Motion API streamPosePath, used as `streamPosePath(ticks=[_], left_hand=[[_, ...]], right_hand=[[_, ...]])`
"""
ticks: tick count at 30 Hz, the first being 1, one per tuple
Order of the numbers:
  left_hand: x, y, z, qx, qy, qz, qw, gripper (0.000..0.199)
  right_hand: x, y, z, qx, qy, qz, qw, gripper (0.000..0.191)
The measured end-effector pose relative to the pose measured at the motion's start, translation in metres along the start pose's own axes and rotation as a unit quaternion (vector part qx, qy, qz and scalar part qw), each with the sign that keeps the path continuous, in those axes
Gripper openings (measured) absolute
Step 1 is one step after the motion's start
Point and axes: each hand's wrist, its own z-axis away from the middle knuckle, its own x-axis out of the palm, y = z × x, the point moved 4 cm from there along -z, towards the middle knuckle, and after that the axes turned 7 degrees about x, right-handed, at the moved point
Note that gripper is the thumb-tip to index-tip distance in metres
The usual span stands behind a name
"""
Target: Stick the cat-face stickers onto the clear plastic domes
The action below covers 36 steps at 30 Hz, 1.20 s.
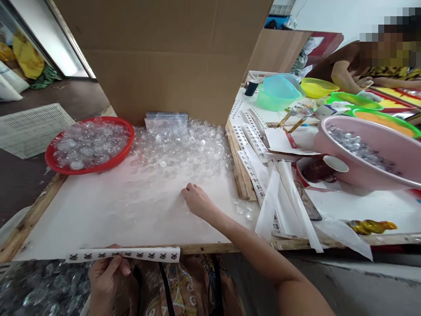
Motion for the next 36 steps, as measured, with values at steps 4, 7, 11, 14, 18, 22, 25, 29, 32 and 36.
streamPosePath(ticks=[4, 7, 11, 14, 18, 22, 25, 29, 32, 36], left_hand=[[-0.007, -0.005, -0.005, -0.001, -0.040, 0.004, 0.999, 0.027], [-0.010, -0.008, -0.007, 0.004, -0.056, 0.007, 0.998, 0.024], [-0.010, -0.008, -0.005, 0.013, -0.064, 0.005, 0.998, 0.021], [-0.010, -0.008, -0.004, 0.011, -0.062, 0.006, 0.998, 0.022], [-0.008, -0.006, -0.004, 0.001, -0.073, -0.001, 0.997, 0.024], [-0.005, -0.003, -0.004, 0.018, -0.080, 0.000, 0.997, 0.021], [-0.004, -0.002, -0.004, 0.024, -0.073, 0.005, 0.997, 0.022], [-0.004, -0.002, -0.005, 0.010, -0.070, 0.000, 0.997, 0.025], [-0.004, -0.002, -0.006, 0.001, -0.057, -0.008, 0.998, 0.028], [-0.002, 0.000, -0.006, -0.001, -0.043, -0.012, 0.999, 0.029]], right_hand=[[0.004, -0.002, -0.003, -0.003, 0.011, 0.060, 0.998, 0.026], [0.005, -0.002, -0.008, 0.010, 0.011, 0.029, 0.999, 0.035], [0.004, -0.007, -0.016, 0.015, -0.025, -0.117, 0.993, 0.030], [0.000, -0.007, -0.018, 0.017, -0.028, -0.149, 0.988, 0.024], [-0.016, 0.022, -0.010, 0.082, 0.035, -0.124, 0.988, 0.021], [-0.020, 0.061, 0.010, 0.145, 0.004, -0.107, 0.984, 0.018], [-0.011, 0.071, 0.017, 0.172, -0.016, -0.129, 0.976, 0.022], [-0.003, 0.057, 0.009, 0.135, 0.006, -0.238, 0.962, 0.029], [-0.007, 0.054, 0.007, 0.100, 0.011, -0.313, 0.945, 0.032], [-0.018, 0.079, 0.027, 0.123, 0.043, -0.231, 0.964, 0.027]])
